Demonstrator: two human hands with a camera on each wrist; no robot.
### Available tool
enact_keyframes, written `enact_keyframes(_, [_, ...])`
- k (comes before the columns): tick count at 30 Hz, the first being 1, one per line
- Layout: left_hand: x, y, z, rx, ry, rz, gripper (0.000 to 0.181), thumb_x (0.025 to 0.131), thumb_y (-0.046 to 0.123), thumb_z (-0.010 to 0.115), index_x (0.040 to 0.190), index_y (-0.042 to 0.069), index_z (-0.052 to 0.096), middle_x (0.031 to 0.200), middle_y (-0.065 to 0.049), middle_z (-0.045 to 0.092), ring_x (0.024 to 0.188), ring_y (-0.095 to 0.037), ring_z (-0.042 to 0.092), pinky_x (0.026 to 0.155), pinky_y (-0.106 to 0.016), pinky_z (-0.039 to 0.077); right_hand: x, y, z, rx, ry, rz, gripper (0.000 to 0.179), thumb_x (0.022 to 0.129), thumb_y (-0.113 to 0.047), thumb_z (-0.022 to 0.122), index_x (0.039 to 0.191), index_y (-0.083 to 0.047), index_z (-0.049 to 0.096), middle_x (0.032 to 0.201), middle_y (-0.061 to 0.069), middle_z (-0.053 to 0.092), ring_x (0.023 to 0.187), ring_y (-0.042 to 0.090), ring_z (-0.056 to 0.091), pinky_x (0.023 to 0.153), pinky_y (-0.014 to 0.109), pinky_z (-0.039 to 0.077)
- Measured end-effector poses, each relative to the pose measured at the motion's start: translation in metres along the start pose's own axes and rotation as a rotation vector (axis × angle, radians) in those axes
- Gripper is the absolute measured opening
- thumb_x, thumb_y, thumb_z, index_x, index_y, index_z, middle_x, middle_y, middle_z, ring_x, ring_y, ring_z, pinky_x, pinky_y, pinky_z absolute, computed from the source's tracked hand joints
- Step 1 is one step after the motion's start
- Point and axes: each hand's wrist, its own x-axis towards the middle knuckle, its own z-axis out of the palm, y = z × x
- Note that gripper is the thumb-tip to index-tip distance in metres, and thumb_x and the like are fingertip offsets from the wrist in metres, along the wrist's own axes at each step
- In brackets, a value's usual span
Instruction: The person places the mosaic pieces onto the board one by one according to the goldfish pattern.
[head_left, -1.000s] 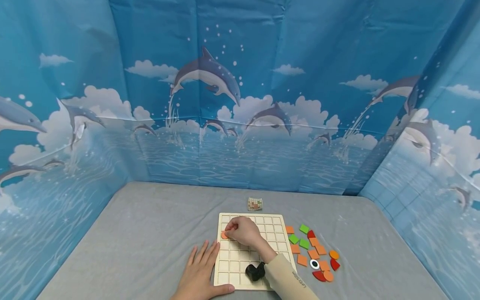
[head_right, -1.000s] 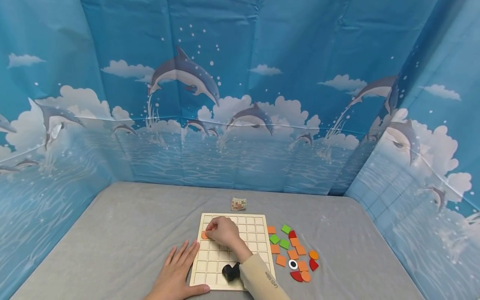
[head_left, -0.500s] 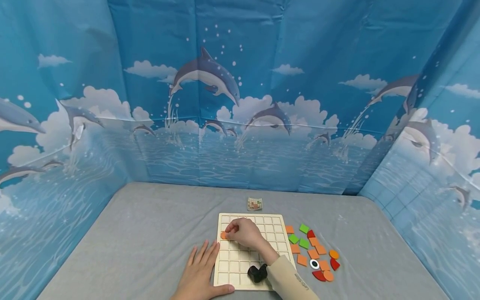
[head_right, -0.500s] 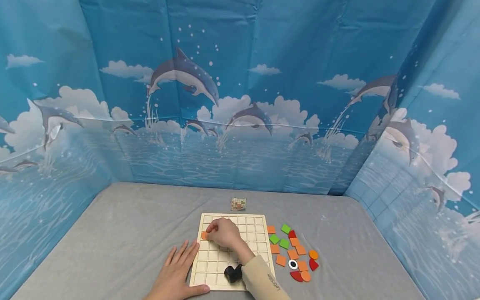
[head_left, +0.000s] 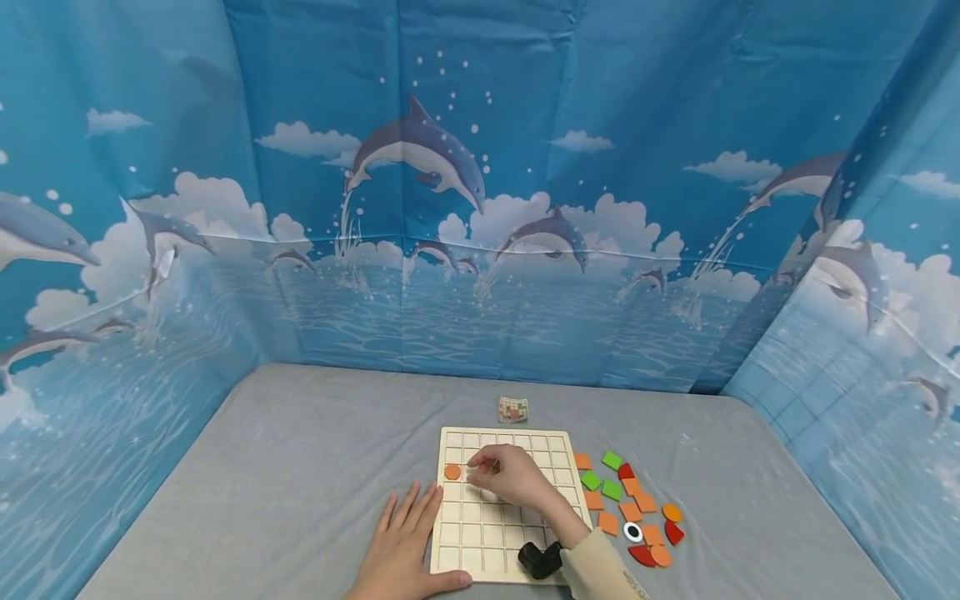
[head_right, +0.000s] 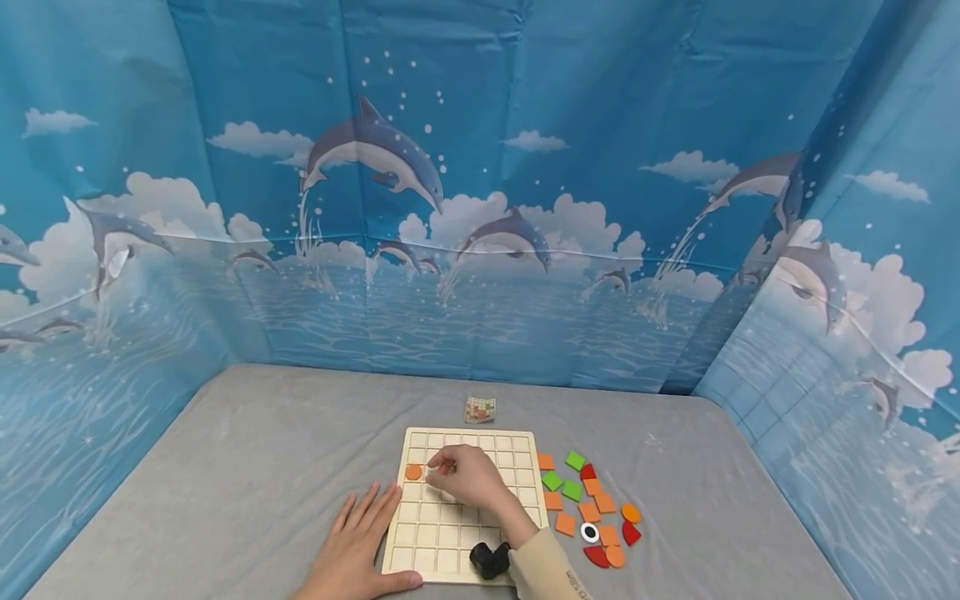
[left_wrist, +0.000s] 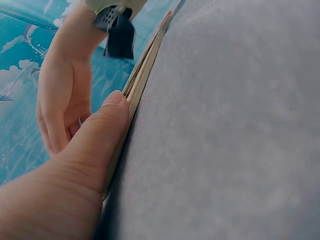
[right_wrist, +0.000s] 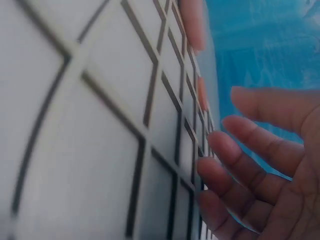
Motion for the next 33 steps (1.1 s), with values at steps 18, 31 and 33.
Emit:
enact_keyframes(18, [0.001, 0.0, 0.0, -0.047, -0.007, -0.006, 0.114, 0.069, 0.085, 0.046, 0.152, 0.01, 0.024, 0.153, -0.007, 0.027, 0.141, -0.031, 0.015, 0.111, -0.054, 0.005, -0.092, 0.037, -0.069, 0.076, 0.105, 0.244, 0.023, 0.088, -0.024, 0.07, 0.102, -0.005, 0.07, 0.08, -0.001, 0.062, 0.064, 0.018, 0.055, 0.05, 0.028, 0.047])
enact_keyframes(31, [0.0, 0.001, -0.002, -0.043, -0.023, -0.011, 0.114, 0.069, 0.085, 0.046, 0.152, 0.01, 0.023, 0.154, -0.007, 0.026, 0.141, -0.031, 0.014, 0.112, -0.053, 0.005, -0.137, 0.063, -0.091, -0.067, 0.251, 0.494, 0.015, 0.085, -0.025, 0.072, 0.09, -0.011, 0.07, 0.073, -0.003, 0.061, 0.061, 0.016, 0.052, 0.049, 0.027, 0.043])
enact_keyframes(33, [0.0, 0.001, -0.002, -0.043, -0.022, -0.012, 0.114, 0.069, 0.085, 0.046, 0.152, 0.01, 0.023, 0.154, -0.007, 0.026, 0.141, -0.03, 0.014, 0.112, -0.053, 0.005, -0.143, 0.066, -0.093, -0.089, 0.259, 0.52, 0.014, 0.085, -0.023, 0.073, 0.087, -0.01, 0.069, 0.072, -0.003, 0.061, 0.059, 0.016, 0.051, 0.048, 0.027, 0.042])
